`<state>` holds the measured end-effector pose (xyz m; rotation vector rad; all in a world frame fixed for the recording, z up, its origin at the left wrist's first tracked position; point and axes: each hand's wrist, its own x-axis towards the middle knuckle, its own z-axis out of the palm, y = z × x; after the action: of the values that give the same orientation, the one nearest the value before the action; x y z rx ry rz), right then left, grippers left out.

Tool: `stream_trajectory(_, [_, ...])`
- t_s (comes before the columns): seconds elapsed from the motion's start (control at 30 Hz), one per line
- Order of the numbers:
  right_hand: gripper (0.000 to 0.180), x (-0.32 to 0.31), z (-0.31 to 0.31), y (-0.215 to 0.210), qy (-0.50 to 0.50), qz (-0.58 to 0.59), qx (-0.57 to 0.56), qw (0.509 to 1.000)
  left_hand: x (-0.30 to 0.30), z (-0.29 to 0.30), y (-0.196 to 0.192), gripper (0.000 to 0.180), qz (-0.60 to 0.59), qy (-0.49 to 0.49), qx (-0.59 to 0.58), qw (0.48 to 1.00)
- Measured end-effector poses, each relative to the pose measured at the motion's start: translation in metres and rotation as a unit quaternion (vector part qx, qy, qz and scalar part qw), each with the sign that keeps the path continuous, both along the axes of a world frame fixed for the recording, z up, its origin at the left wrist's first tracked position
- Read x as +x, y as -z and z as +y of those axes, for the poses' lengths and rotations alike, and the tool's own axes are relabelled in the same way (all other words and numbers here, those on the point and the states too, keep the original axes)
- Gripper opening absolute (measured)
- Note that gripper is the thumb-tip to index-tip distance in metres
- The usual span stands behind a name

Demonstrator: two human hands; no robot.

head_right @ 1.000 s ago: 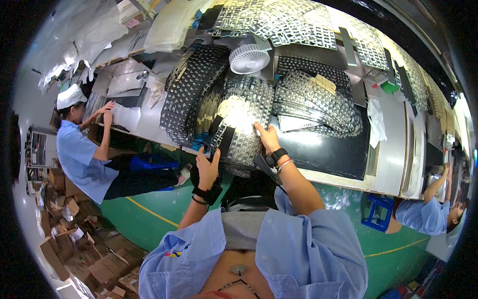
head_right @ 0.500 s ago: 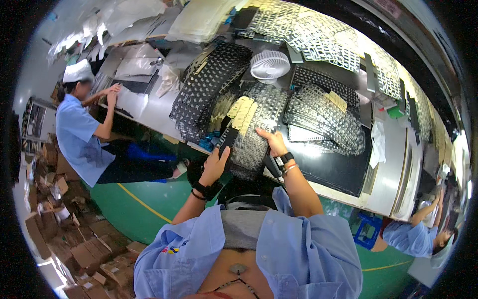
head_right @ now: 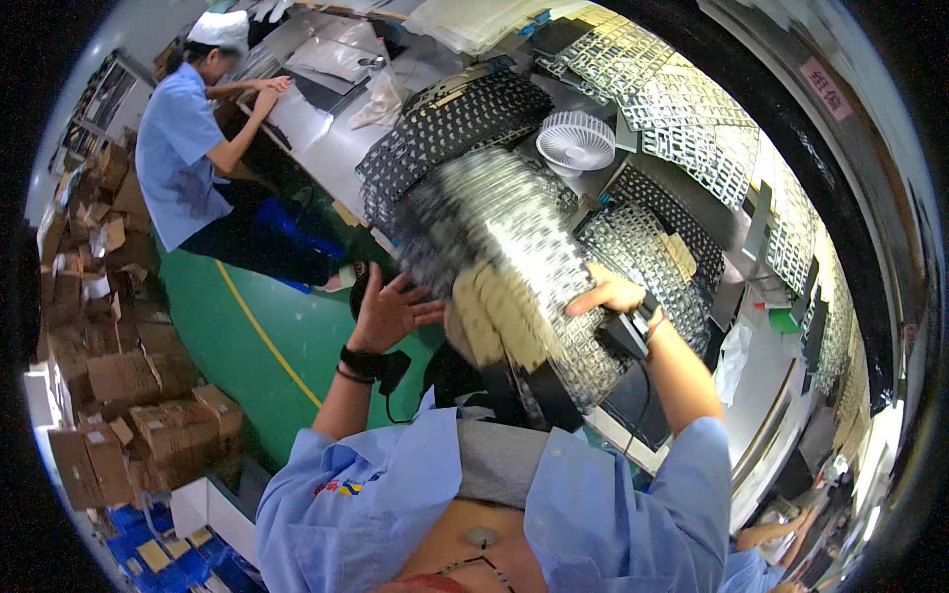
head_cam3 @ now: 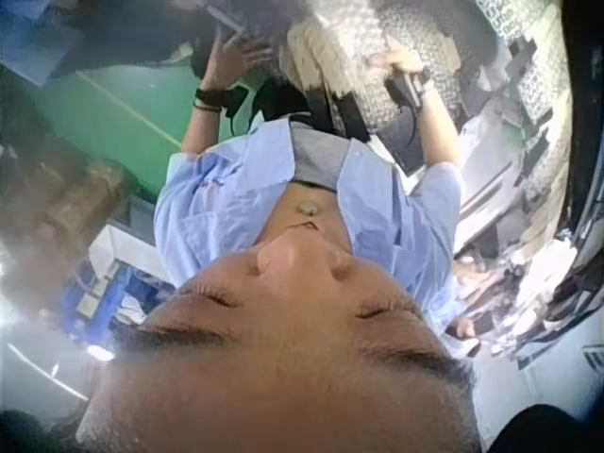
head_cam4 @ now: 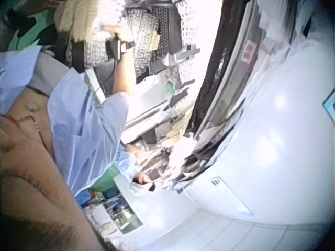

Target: Organizing and assembling keyboard components at a factory workbench.

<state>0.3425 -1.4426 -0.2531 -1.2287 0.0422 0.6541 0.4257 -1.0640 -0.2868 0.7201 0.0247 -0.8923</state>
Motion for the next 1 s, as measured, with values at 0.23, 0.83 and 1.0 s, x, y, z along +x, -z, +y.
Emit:
stream_trajectory(0.23, [0.053,0.015,0.062,0.001,-0.462,-0.013,-0.131,0.877,-0.067,0.034,0.005,0.073,0.039,0.059,0.075,0.995])
stream_trajectory(0.83, [0.035,0.056,0.017,0.123,0.018,0.115,-0.284,0.952,-0.152,0.047,-0.034,0.063,-0.182,0.030,0.316,0.931])
stream_trajectory(1.0, [0.047,0.053,0.023,0.090,0.042,0.110,-0.301,0.946,-0.159,0.048,-0.043,0.056,-0.176,-0.041,0.319,0.930])
